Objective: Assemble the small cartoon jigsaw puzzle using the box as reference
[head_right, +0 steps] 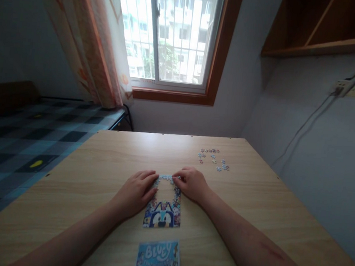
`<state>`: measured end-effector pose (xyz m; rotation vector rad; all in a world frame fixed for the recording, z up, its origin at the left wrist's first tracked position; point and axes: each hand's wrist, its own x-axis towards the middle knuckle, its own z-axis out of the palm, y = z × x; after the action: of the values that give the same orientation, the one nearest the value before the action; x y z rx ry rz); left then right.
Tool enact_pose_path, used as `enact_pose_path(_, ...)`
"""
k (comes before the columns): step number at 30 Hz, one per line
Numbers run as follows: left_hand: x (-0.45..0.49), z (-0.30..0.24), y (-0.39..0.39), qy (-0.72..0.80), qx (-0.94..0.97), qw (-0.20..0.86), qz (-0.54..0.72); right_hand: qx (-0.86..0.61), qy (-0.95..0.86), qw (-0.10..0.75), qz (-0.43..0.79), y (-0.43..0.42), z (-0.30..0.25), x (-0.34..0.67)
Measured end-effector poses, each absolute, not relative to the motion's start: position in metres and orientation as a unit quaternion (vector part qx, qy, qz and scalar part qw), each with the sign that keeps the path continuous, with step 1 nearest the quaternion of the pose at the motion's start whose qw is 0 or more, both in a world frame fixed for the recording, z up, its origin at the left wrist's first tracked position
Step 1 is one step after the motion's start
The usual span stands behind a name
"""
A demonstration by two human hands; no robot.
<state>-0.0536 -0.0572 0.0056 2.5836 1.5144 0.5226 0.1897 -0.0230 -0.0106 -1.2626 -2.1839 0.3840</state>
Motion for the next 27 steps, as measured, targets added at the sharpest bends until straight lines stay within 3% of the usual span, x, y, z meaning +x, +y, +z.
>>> enact_pose_path(27,-0.0593,0.0001,-0.0570,0.496,0.848,0.056,0.177,-0.472,-0.822,0.289,0.135,-0.0276,-0.0089,0.1890)
